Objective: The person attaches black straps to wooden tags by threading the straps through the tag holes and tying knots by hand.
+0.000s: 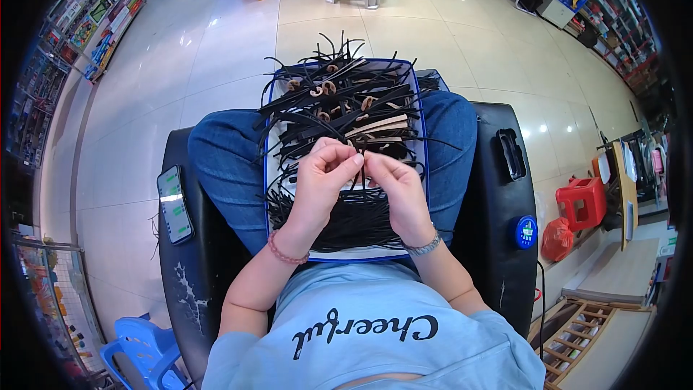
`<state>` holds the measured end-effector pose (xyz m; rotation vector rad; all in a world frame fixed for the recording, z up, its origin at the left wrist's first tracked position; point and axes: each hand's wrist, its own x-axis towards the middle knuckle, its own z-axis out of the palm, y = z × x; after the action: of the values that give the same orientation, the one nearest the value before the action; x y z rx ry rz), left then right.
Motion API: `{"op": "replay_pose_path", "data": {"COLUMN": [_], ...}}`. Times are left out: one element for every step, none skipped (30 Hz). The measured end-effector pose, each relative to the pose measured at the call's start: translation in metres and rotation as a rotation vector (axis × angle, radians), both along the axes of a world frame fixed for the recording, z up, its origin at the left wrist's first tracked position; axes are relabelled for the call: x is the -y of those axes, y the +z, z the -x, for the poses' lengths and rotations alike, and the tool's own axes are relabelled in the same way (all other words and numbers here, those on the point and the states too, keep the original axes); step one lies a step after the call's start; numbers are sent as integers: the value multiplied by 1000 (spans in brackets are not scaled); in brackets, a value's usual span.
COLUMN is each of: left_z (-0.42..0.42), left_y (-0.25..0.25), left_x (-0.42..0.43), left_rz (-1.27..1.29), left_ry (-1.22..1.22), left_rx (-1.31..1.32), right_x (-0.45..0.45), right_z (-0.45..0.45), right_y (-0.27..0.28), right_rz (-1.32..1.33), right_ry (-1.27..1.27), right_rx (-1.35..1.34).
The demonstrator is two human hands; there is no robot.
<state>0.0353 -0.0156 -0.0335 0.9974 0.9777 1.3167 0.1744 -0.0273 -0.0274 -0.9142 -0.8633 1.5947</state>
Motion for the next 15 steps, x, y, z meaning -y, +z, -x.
{"op": "replay_pose_path", "data": {"left_z": [0, 0, 2, 3, 4, 5, 6, 7, 9, 10, 9, 9, 8, 7, 5], "left_y": [2, 5, 10, 8, 6, 5, 6, 7, 7, 7, 8, 10, 13, 16, 20], "left_x": [0, -1, 0, -2, -4, -6, -6, -7, -9, -9, -9, -9, -9, -8, -7], "left_rz": [8, 15, 68, 49, 31, 13, 16, 40, 64, 88, 81, 97, 113, 128, 162], "left_ry": [14, 27, 8, 20, 31, 42, 48, 49, 49, 49, 53, 42, 31, 20, -9], "left_rx": [20, 40, 52, 38, 23, 9, 24, 38, 52, 66, 83, 93, 102, 111, 194], "right_x": [3, 0, 2, 4, 6, 7, 9, 11, 13, 15, 17, 18, 18, 18, 19], "right_z": [0, -8, -8, -8, -9, -10, -10, -10, -9, -9, -10, -10, -10, -9, -8], "right_y": [6, -5, -3, -2, -2, -4, -4, -4, -4, -3, -1, -2, -3, -5, -10], "right_rz": [-15, -44, -13, 18, 29, 40, 50, 36, 21, 7, 44, 39, 34, 29, 1], "right_ry": [85, 271, 315, 359, 392, 424, 455, 465, 474, 482, 509, 512, 516, 520, 491], "right_rx": [28, 25, 22, 20, 23, 25, 28, 32, 35, 38, 45, 51, 57, 64, 113]}}
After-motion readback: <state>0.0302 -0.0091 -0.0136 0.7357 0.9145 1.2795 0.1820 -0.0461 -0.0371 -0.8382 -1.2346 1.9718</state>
